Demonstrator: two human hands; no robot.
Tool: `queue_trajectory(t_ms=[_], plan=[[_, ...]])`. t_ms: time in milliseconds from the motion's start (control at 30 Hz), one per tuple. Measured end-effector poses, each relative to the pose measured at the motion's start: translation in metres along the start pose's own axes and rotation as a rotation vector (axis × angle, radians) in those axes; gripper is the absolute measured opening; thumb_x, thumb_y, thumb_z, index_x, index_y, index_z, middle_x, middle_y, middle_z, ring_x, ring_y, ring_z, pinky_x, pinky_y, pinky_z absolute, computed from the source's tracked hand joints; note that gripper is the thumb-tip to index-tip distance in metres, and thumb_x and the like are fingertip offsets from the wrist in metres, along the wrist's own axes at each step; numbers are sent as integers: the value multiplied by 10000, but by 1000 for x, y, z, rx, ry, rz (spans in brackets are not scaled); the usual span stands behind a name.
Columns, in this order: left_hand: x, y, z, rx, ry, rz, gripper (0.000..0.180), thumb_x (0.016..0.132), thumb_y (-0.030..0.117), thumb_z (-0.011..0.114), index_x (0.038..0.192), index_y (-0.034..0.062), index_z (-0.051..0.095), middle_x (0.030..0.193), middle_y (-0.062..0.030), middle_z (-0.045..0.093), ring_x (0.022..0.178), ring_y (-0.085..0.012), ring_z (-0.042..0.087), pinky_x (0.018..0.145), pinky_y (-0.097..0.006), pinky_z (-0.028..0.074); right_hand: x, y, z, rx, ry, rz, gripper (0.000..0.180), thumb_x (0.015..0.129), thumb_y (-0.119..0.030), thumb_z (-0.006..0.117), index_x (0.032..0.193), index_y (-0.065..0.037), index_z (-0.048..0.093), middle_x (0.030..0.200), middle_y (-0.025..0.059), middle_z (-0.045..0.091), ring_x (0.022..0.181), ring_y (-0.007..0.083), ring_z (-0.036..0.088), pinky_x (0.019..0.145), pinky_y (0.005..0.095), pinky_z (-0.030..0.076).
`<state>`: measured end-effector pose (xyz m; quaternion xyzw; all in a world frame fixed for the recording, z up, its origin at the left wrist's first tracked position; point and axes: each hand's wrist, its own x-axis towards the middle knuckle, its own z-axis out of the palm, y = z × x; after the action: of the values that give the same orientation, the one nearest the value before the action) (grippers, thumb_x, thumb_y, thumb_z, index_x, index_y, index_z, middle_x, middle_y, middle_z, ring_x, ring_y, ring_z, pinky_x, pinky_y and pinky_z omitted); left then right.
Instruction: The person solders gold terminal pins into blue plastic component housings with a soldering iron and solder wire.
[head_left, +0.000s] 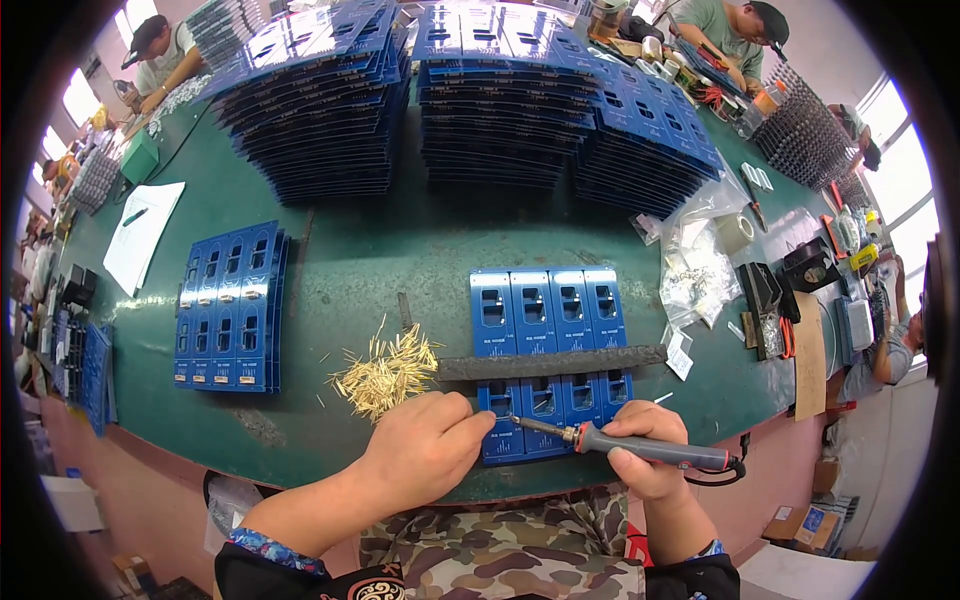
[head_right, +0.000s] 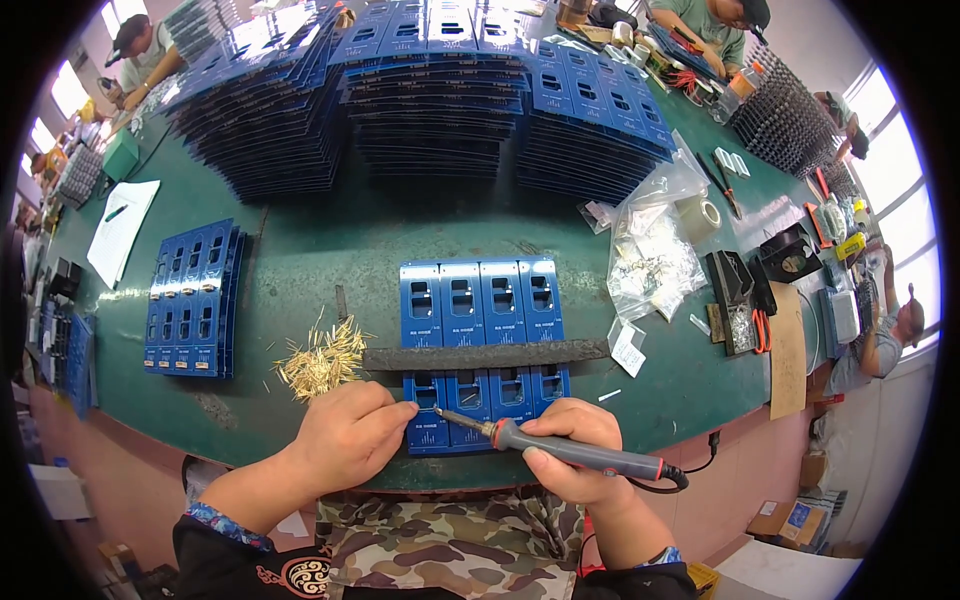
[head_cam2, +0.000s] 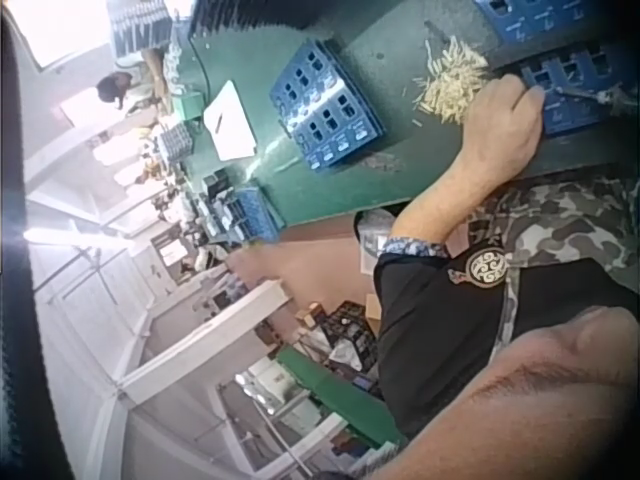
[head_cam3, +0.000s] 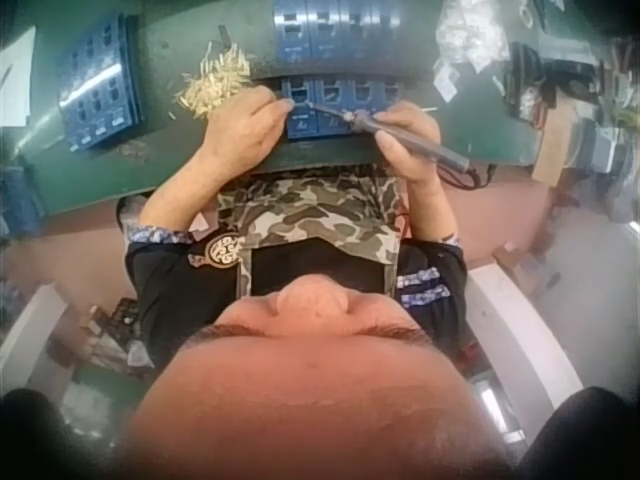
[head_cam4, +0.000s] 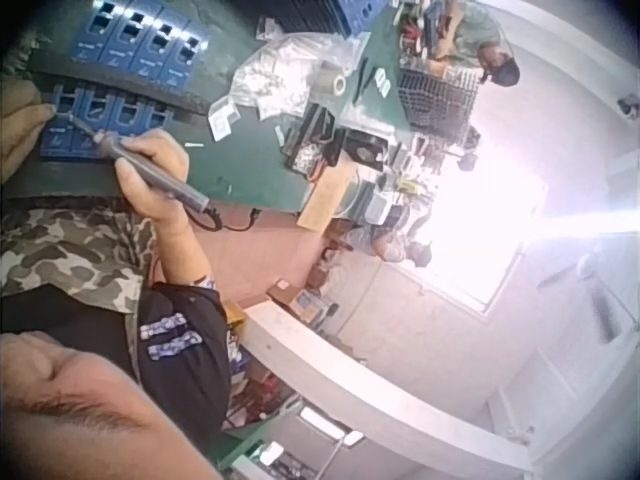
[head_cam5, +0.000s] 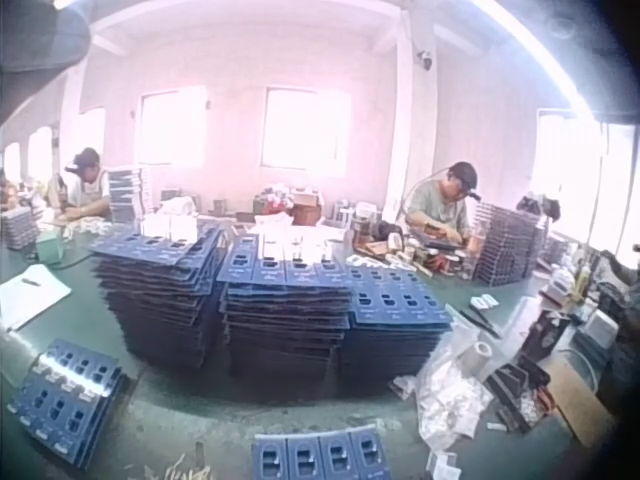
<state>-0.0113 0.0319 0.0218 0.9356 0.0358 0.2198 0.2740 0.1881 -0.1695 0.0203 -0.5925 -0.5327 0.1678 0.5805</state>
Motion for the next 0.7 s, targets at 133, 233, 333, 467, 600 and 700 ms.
queue_trajectory(t_ms=[133,233,333,467,600,700], plan=[[0,-1,0,-12,12,4,250,707,17,693,953,49,661,763,-68,570,643,-256,582,530,-359,472,-8,1,0,112,99,85,221,739,-135,714,877,23,643,727,126,637,617,215,588,574,318,463],[-2,-1,-2,-26,51,-8,251,711,5,692,956,51,661,763,-73,581,641,-256,587,527,-359,476,-14,1,0,184,227,170,242,751,-163,711,880,30,644,756,128,636,653,215,591,605,322,469],[-4,-3,-4,-37,78,-20,251,718,-5,694,961,51,662,766,-79,591,638,-255,592,526,-357,479,-12,0,0,170,224,142,252,758,-176,710,883,32,643,761,126,628,654,212,587,609,316,467],[-4,-3,-5,-31,82,-24,244,727,-5,699,962,49,662,772,-82,594,640,-257,594,536,-354,482,-10,0,-4,154,237,90,251,760,-169,710,889,35,639,749,127,620,652,213,585,605,314,465],[-3,-5,-4,-24,80,-38,243,728,-5,705,961,45,661,772,-83,593,645,-261,598,545,-354,485,-9,1,-5,179,234,99,249,755,-156,711,892,38,638,742,126,616,648,213,585,598,314,463],[-3,-7,-1,-20,84,-41,237,727,7,703,957,42,657,768,-75,572,644,-257,586,540,-356,475,-8,4,-7,181,219,86,245,747,-144,712,896,37,640,739,124,618,632,212,582,586,314,460]])
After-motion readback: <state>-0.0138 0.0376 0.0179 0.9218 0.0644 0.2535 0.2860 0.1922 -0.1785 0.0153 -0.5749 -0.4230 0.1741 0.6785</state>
